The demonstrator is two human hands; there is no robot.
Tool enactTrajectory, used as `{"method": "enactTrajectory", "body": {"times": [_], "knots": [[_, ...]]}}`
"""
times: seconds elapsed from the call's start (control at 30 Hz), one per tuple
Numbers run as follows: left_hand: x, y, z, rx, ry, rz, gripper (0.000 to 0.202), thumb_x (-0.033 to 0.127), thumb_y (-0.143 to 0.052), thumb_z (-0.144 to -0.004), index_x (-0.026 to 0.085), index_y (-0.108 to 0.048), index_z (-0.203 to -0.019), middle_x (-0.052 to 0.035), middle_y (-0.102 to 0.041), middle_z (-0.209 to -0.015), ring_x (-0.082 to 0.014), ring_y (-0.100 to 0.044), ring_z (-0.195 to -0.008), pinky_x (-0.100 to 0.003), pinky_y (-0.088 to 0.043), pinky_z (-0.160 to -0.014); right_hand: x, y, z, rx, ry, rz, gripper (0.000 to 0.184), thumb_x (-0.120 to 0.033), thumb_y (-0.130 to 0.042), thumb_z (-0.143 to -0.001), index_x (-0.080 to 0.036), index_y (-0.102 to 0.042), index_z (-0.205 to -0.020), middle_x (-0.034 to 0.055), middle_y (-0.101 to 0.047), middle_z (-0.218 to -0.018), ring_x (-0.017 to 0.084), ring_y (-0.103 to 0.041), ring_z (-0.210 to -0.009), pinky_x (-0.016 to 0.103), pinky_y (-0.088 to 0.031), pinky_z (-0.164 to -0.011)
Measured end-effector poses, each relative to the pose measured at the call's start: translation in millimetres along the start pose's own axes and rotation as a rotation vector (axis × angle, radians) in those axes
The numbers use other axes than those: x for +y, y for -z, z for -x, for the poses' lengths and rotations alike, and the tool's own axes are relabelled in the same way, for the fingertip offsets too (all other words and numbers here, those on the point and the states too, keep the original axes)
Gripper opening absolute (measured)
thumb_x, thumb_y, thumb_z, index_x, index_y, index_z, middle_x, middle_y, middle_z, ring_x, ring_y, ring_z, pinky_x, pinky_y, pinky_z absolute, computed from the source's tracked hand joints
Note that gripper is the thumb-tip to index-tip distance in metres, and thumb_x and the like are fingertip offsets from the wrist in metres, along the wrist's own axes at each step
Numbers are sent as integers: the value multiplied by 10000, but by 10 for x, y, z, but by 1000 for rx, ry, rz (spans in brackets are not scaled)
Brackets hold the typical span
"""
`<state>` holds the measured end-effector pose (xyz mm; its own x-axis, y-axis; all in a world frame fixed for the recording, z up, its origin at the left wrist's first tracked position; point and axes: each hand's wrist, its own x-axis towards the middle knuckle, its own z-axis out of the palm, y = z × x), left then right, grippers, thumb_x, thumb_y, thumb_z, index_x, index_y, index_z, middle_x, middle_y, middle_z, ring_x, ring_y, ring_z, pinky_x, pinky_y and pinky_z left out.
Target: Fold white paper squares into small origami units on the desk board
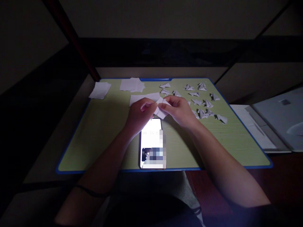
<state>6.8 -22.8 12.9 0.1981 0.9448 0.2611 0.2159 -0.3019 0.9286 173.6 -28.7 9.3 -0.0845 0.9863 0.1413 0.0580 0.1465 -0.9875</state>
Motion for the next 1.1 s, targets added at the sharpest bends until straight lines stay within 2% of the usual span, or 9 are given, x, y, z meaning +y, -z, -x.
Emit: {"method": "enactTrajectory", "body": {"times": [0.23, 0.47, 0.67, 0.97, 1.1], "knots": [[-25, -25, -2, 72, 8, 41, 63, 231, -624, -795, 188, -594, -762, 0, -655, -713, -115, -621, -597, -207, -497, -492, -33, -18, 15, -2, -24, 35, 211, -348, -752, -704, -175, -630, -707, -9, -601, -660, 112, -497, -571, 269, -332, -533], [-115, -39, -6, 123, -97, -83, 65, 240, -613, -799, 192, -596, -759, -1, -655, -692, -125, -614, -624, -246, -488, -554, -19, -31, 6, 2, -3, 90, 225, -352, -735, -701, -175, -598, -678, -18, -576, -623, 111, -481, -558, 266, -319, -516], [-115, -32, 3, 151, -93, -195, 38, 207, -616, -794, 190, -634, -765, 7, -667, -680, -115, -602, -605, -252, -469, -563, 38, -35, 2, -4, 42, 164, 209, -351, -691, -738, -172, -589, -708, -10, -575, -662, 119, -487, -588, 274, -334, -535], [-135, -23, -6, 110, -82, -169, 84, 239, -618, -829, 174, -665, -801, -8, -684, -708, -125, -616, -648, -252, -496, -587, 14, -34, 13, -19, 30, 175, 224, -375, -682, -751, -163, -629, -797, 12, -620, -713, 144, -532, -619, 293, -368, -557], [-119, -22, -7, 102, -68, -168, 80, 227, -611, -826, 173, -663, -799, -15, -685, -719, -127, -609, -646, -253, -491, -571, 7, -38, 17, -7, 38, 175, 216, -374, -682, -751, -166, -624, -759, 11, -620, -700, 142, -534, -614, 294, -372, -558]]}}
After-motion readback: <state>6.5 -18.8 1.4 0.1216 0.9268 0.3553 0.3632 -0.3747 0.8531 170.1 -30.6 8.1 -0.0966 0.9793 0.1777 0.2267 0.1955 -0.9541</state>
